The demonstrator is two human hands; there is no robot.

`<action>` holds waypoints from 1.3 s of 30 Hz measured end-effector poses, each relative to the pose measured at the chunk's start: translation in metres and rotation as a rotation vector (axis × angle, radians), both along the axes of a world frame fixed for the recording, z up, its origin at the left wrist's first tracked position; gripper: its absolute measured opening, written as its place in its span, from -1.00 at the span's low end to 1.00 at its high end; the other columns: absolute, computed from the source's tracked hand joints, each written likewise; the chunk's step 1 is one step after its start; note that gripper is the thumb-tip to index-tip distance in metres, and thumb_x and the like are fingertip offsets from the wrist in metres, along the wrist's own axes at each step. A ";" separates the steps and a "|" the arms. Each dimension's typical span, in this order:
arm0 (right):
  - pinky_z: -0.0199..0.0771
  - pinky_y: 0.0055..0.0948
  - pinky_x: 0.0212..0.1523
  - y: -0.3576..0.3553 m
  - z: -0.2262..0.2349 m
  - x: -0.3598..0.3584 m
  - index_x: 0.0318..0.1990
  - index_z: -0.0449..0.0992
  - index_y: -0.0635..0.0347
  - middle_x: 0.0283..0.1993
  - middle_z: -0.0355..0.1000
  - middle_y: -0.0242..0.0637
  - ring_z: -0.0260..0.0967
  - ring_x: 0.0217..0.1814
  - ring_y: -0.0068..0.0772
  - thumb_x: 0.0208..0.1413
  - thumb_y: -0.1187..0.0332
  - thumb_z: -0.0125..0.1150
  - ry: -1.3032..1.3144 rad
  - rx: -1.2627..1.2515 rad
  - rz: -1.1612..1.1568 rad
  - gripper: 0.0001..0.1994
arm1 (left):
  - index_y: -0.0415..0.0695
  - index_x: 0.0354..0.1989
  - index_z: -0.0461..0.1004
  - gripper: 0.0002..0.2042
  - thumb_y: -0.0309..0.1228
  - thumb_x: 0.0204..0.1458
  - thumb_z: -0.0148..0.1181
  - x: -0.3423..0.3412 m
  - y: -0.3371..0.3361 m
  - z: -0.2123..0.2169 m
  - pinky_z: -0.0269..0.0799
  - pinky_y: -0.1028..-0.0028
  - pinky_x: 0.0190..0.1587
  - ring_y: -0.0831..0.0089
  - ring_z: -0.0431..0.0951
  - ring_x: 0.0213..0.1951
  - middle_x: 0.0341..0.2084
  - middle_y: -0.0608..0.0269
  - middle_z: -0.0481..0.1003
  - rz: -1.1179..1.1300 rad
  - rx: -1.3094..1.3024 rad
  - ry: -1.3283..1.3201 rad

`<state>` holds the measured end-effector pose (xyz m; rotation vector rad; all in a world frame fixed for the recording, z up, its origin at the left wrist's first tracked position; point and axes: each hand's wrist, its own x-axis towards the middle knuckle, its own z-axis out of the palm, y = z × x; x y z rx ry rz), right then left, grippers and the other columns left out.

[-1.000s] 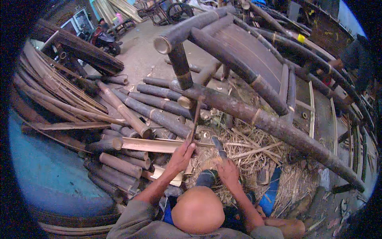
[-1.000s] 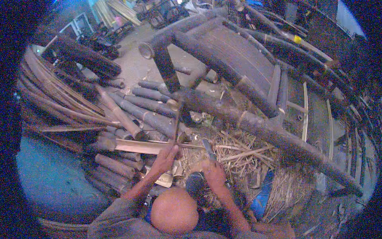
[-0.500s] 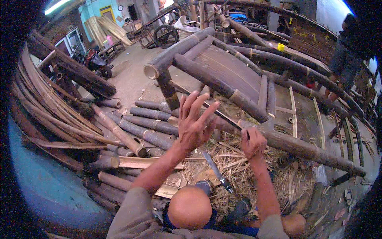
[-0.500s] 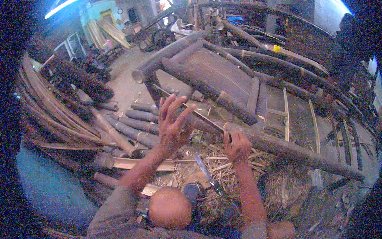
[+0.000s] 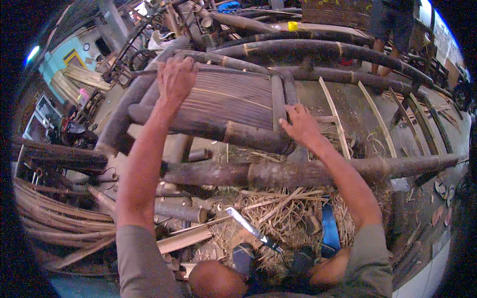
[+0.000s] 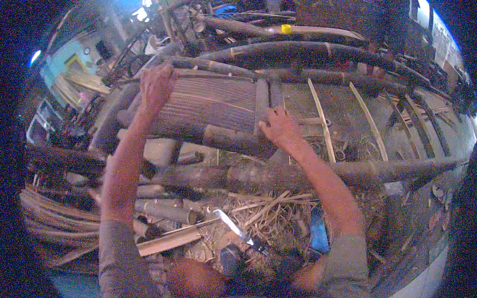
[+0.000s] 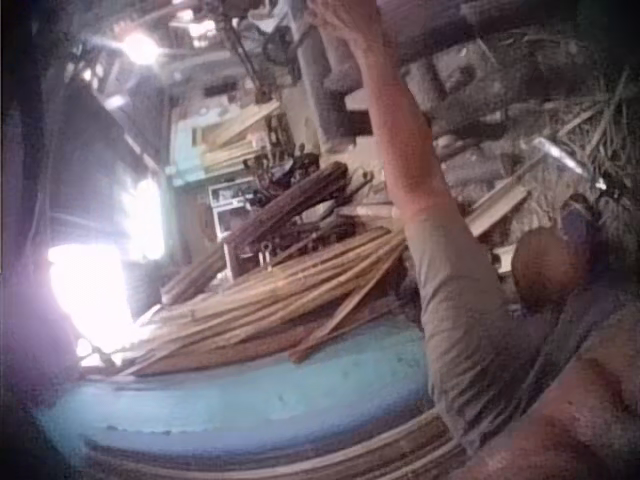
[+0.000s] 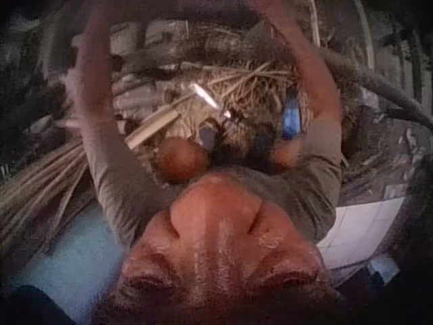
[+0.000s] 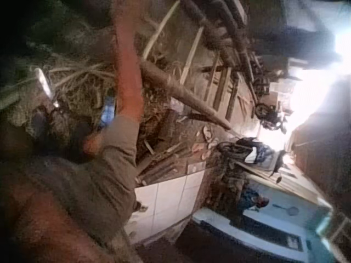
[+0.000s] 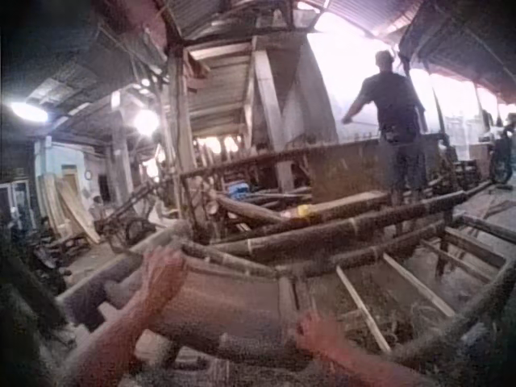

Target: The person assembles a bamboo frame by inserting thin bamboo strips into slots on a larger bamboo structure. They use a knife to trim and adjust the strips to fit properly.

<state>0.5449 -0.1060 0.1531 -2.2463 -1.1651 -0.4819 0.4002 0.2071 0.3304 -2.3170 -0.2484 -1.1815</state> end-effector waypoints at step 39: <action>0.42 -0.07 0.09 0.248 0.012 0.135 -0.12 0.60 0.28 -0.09 0.55 0.01 0.46 0.01 0.09 0.24 0.05 0.18 0.193 0.320 0.122 -0.59 | 0.06 -0.14 0.66 -0.57 0.11 0.00 0.22 0.154 0.118 -0.043 0.22 0.09 0.11 0.16 0.56 -0.02 -0.22 0.11 0.63 0.022 -0.416 0.323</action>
